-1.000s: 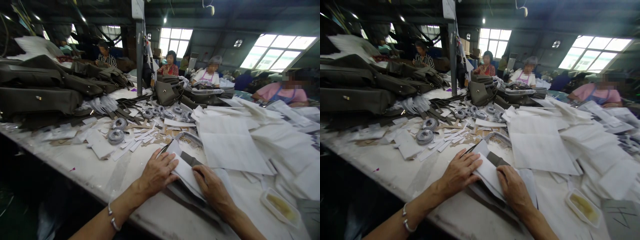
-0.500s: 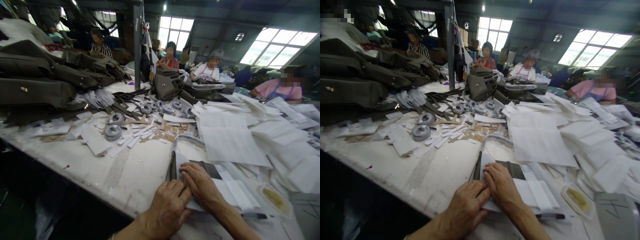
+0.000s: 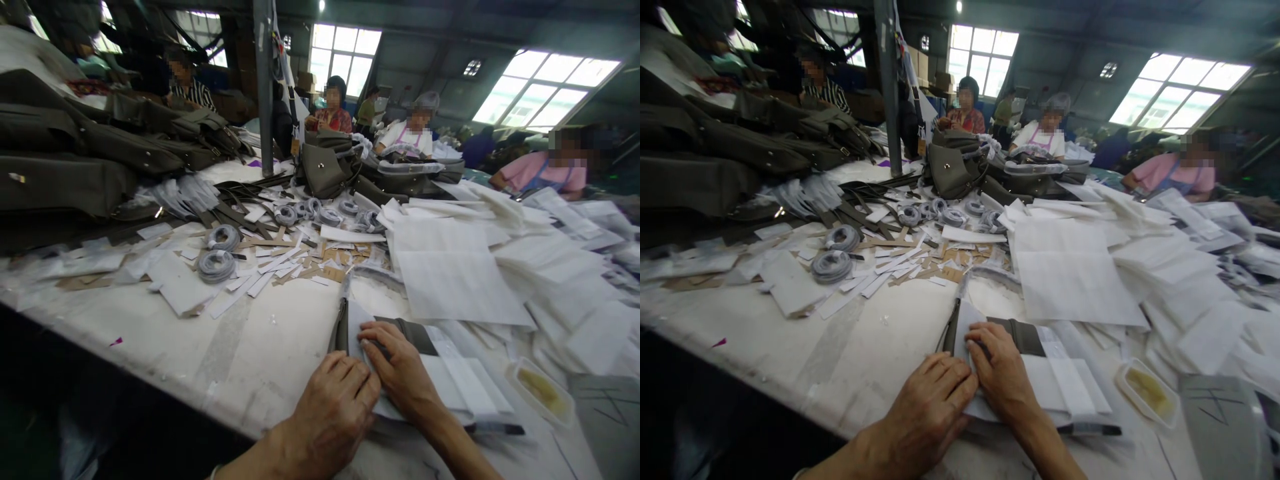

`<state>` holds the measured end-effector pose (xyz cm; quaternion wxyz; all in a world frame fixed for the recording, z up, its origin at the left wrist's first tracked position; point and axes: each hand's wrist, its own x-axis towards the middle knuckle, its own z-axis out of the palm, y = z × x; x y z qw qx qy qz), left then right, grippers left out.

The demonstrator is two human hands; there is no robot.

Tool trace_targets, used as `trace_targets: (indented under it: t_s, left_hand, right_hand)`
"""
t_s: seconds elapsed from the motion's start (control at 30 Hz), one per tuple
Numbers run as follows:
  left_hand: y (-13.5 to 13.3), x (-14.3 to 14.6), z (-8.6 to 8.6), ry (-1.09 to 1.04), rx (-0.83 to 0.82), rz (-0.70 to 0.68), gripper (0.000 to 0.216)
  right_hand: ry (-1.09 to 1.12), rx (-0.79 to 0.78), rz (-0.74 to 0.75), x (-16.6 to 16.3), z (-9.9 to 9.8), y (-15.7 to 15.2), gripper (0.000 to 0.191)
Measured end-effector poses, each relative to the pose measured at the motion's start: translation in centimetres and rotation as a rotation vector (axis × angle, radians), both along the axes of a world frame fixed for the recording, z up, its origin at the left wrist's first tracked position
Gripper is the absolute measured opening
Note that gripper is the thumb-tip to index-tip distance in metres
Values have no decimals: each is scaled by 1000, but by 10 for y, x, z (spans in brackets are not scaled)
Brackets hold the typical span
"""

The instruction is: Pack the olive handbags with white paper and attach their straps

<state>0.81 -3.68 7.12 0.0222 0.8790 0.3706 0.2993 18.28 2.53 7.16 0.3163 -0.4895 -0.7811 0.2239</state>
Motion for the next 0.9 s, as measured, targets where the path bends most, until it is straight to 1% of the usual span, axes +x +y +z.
trace_targets:
  t_s: [0.07,0.17,0.3,0.43,0.6,0.67,0.7,0.77,0.83,0.9]
  left_hand:
    - [-2,7,-6,-33,21,49,36]
    - [-2,15,-20,-132,80,93,34]
    - [2,17,-33,-277,127,62,32]
    - [5,15,-35,-309,105,42,33]
    - [4,14,-31,-297,98,40,33]
    - [4,12,-29,-301,102,34,36]
    - [3,11,-27,-302,107,30,38]
    - [3,10,-24,-290,124,25,38]
    - [3,9,-22,-257,154,16,29]
    - [3,10,-22,-248,178,-18,21]
  right_hand:
    - [-1,-3,4,0,-1,0,20]
    - [-2,-3,6,0,-2,-1,20]
    - [-3,2,-1,-2,-1,-2,20]
    - [-3,6,5,-3,0,-2,19]
    - [-2,15,-11,-4,-1,-4,20]
    - [26,-9,-14,-3,1,-3,19]
    - [51,-43,-10,-2,3,-1,19]
    - [109,-161,4,4,11,3,19]
    - [151,-271,0,12,25,8,24]
    - [142,-284,-31,23,43,9,28]
